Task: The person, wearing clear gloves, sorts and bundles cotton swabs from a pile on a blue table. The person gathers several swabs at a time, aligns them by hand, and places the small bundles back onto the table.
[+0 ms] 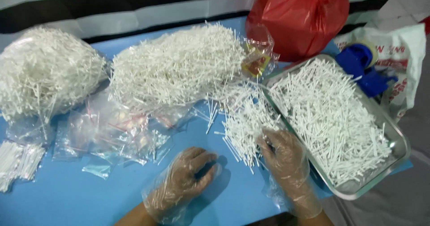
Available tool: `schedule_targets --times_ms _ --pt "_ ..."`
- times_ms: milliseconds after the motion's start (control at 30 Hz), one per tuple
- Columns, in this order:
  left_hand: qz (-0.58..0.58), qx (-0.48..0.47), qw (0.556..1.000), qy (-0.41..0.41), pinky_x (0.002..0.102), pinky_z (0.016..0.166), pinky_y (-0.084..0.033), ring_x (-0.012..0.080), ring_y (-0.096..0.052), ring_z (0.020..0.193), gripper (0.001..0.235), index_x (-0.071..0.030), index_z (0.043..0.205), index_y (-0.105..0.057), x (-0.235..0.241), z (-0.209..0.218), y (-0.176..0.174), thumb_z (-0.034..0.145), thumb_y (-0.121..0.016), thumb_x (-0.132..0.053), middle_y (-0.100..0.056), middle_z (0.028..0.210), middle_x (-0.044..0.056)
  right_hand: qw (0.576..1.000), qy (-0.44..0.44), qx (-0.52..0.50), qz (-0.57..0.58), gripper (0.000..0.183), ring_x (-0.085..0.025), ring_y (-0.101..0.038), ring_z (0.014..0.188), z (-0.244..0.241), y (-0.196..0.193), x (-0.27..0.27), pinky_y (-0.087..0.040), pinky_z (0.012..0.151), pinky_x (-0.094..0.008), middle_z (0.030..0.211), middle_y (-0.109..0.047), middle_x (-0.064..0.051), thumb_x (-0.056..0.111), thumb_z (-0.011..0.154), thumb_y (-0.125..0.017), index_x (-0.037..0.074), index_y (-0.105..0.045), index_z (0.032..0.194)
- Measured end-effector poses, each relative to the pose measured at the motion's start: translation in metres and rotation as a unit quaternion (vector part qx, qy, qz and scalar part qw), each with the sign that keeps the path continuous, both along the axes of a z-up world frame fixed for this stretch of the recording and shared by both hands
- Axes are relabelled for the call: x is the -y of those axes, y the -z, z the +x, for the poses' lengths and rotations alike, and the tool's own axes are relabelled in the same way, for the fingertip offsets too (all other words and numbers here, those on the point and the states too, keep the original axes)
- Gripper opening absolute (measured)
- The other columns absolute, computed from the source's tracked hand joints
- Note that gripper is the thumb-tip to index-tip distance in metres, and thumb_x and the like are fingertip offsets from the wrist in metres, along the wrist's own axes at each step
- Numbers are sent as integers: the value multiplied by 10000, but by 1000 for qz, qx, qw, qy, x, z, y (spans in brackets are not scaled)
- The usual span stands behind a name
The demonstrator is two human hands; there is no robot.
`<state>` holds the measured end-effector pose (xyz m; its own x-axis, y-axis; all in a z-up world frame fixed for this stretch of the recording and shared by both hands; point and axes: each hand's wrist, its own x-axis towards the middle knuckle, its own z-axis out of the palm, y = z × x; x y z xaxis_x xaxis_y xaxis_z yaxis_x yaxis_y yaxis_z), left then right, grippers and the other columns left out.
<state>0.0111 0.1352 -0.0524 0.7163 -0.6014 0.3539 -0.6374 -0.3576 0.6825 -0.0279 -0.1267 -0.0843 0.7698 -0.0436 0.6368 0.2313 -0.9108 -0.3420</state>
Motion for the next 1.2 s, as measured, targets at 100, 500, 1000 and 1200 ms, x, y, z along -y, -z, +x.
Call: schedule_targets --times_ms 100,500,1000,1200 --pt "7 -28 999 -14 306 710 -552 193 -667 751 218 -75 1028 -731 2 -1 -4 844 -739 -193 -724 888 40 999 23 -36 24 224 -213 -632 716 4 0 3 -531 651 -347 897 -715 -48 122 821 -801 74 -742 1032" --pt "-95 24 995 -26 404 532 -550 293 -692 657 203 -118 1005 -761 5 2 19 841 -715 -228 -686 746 114 987 9 26 159 175 -309 -716 725 -3 -19 3 -530 566 -365 854 -729 -180 171 991 -777 7 -777 1051" --pt "-311 -300 882 -186 285 663 -519 120 -570 722 311 -50 896 -795 5 9 25 941 -699 -343 -671 687 89 866 -186 -171 432 74 -172 -719 805 41 -7 -107 -594 654 -376 805 -786 -169 58 860 -808 -9 -795 889" --pt "-300 -322 866 -238 278 761 -579 143 -710 773 294 -161 968 -810 -11 49 73 930 -687 -426 -762 779 85 857 -184 -192 442 80 -98 -608 696 53 -29 -118 -559 581 -317 709 -753 -122 89 876 -810 10 -801 883"
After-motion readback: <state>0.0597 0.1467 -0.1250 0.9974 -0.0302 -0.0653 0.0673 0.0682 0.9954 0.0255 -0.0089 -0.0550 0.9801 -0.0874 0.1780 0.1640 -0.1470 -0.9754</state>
